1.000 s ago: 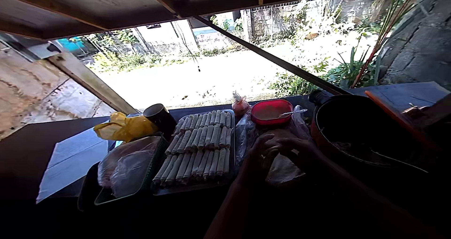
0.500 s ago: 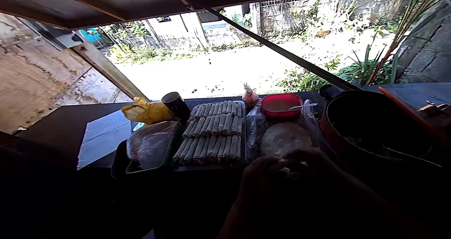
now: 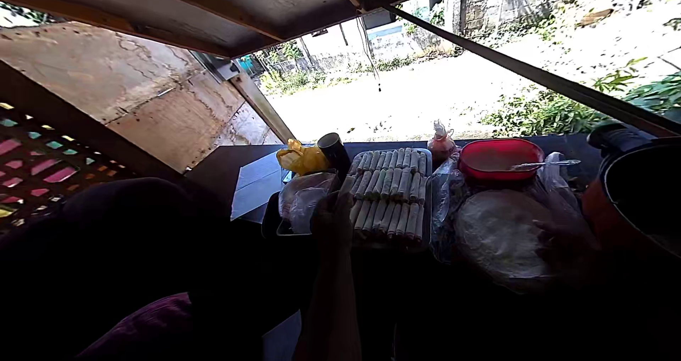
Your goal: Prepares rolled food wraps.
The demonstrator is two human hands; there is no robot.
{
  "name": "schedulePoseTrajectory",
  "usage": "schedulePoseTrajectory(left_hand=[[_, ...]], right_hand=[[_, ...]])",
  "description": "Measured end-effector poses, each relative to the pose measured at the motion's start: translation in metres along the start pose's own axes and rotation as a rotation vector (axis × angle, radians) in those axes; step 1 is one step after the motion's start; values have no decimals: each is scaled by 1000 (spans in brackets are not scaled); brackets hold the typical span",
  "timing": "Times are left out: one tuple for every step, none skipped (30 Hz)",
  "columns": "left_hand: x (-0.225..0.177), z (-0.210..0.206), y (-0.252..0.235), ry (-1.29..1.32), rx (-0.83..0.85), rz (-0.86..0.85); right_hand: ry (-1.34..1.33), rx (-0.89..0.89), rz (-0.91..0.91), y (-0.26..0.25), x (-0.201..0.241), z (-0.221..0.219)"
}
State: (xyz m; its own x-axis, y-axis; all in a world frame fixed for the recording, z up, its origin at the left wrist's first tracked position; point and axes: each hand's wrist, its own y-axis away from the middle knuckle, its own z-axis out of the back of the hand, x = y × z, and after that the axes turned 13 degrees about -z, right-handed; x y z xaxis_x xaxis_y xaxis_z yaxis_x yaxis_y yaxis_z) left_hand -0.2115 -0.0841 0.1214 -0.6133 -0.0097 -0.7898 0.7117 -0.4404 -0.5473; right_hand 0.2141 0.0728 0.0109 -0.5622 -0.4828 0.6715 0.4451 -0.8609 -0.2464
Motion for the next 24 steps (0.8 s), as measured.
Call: schedulePoseTrajectory(left_hand=[[4,-3,-18,-67,-9,33],[7,-7,-31,-142,9,63],[13,-13,-41,-215,41,90],[19,-20,-50,-292,85,108],[24,-27,-56,-372,144,128],[28,-33,-59,-445,216,149],[31,-37,-62,-500,297,166],[33,-40,-63,-537,366,179],[33,-42,-64,-551,408,187],[31,-42,-64,-554,430,191],[28,-43,-65,-546,435,197],[26,-42,-66,-531,436,208],[26,-40,-67,-514,437,228],[27,-37,-69,-504,447,241],[27,-34,-70,-490,448,236],[25,-30,-68,-477,439,205],[18,-26,-64,-453,414,153],[10,-23,-55,-419,383,82],[1,-20,-41,-370,353,-11],[-8,-20,-22,-308,331,-119],[-14,-21,0,-232,318,-238],[-20,-25,25,-135,316,-336],[-25,-31,51,-34,330,-416],[-29,-38,78,70,360,-481]], right_hand=[[-13,-22,0,-1,-4,-4],[-39,-25,-21,0,-6,-5],[-61,-24,-46,2,-7,-6],[-75,-25,-61,2,-7,-6],[-79,-33,-59,2,-8,-7],[-80,-41,-48,2,-9,-7],[-75,-47,-38,1,-10,-8],[-72,-54,-27,1,-11,-8],[-72,-59,-19,1,-12,-8],[-72,-58,-17,1,-12,-8],[-72,-57,-18,1,-11,-8],[-77,-59,-21,1,-11,-7],[-85,-59,-20,1,-11,-7],[-91,-60,-20,1,-11,-7],[-96,-61,-22,1,-10,-6],[-104,-64,-25,1,-9,-6],[-112,-66,-29,0,-8,-6],[-118,-66,-36,1,-8,-5],[-125,-64,-47,1,-8,-4],[-129,-62,-61,2,-7,-4],[-137,-61,-74,3,-5,-3],[-144,-60,-83,4,-4,-3],[-153,-59,-88,4,-4,-3],[-162,-63,-86,5,-4,-4]])
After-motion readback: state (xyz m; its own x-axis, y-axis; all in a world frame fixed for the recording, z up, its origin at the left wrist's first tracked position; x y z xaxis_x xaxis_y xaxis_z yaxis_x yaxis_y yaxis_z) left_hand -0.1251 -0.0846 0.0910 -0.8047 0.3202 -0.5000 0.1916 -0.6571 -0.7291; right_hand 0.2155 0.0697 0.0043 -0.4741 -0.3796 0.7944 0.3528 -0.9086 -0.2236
